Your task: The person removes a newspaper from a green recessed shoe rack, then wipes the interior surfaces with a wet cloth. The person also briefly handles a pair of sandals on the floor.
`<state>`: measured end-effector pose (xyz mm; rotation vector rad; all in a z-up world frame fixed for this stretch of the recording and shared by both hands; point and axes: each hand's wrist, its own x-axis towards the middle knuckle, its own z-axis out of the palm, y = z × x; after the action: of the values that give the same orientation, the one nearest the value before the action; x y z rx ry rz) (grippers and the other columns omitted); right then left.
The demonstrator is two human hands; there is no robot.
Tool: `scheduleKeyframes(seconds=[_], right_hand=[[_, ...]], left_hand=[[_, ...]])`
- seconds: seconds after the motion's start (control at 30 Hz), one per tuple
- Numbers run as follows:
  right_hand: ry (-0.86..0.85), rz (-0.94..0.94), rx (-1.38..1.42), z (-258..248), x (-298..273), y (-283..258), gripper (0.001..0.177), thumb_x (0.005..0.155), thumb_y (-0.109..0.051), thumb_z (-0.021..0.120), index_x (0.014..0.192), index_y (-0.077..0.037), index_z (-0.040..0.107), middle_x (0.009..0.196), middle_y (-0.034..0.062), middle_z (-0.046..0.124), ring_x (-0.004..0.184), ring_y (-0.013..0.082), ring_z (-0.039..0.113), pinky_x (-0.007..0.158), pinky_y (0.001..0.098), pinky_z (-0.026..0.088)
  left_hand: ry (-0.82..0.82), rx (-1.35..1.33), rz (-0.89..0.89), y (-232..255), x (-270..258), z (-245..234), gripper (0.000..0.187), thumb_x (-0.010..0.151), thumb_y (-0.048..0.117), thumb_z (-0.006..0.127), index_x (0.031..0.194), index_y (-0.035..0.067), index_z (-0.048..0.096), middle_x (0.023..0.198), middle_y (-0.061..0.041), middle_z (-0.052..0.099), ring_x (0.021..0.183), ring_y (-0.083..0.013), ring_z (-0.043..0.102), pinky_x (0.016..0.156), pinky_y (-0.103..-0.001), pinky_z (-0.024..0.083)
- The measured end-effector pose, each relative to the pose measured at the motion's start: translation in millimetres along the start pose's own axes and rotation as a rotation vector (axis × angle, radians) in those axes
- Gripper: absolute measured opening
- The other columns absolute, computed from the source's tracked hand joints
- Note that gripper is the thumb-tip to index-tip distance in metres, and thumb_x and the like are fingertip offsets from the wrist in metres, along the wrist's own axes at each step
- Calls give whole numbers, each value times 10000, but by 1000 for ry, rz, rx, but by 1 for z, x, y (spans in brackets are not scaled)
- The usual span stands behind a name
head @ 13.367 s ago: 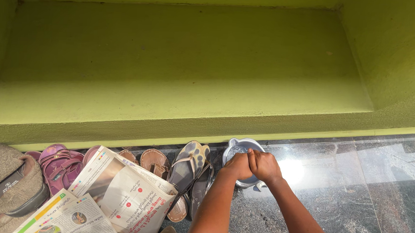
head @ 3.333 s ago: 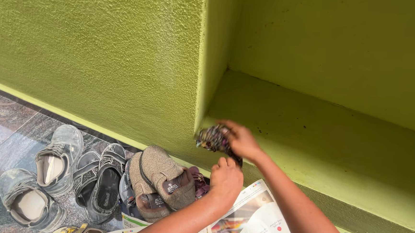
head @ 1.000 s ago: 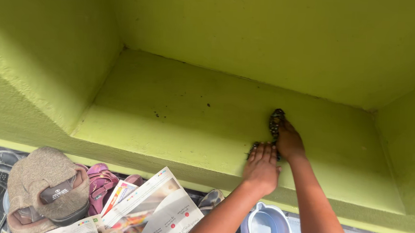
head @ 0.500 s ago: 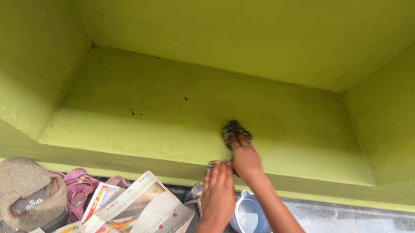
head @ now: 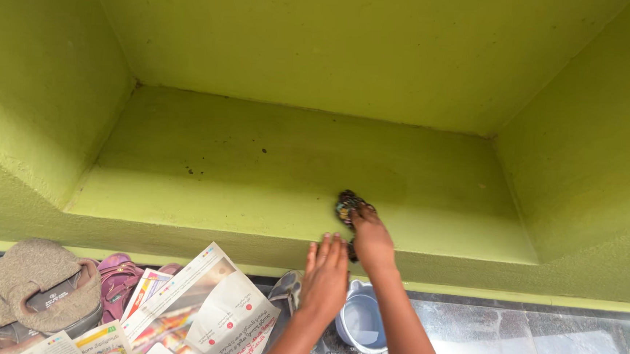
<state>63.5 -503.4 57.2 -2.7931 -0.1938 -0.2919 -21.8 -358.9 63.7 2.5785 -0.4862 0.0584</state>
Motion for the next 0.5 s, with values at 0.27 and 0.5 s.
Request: scheduleKeyframes(seconds=[0.27, 0.5], right_hand=[[-29, 494, -235, -52, -32, 157, 453, 998, -78, 440, 1426, -102, 587, 1545, 157, 485, 1360, 350, 507, 1087, 443, 462], [215, 568, -684, -14, -40, 173, 391, 1007, -157, 517, 1298, 71, 646, 1363, 320, 596, 1195, 441, 641, 942, 474, 570]], left_hand=[[-156, 68, 208, 106, 45, 74, 597, 975, 81, 453, 1545, -13, 301, 1687, -194, 163, 1578, -329, 111, 1285, -505, 23], [-269, -110, 182, 96, 57, 59, 734, 811, -96, 545, 1518, 26, 393, 1644, -189, 242, 1550, -306, 179, 1260, -503, 58]])
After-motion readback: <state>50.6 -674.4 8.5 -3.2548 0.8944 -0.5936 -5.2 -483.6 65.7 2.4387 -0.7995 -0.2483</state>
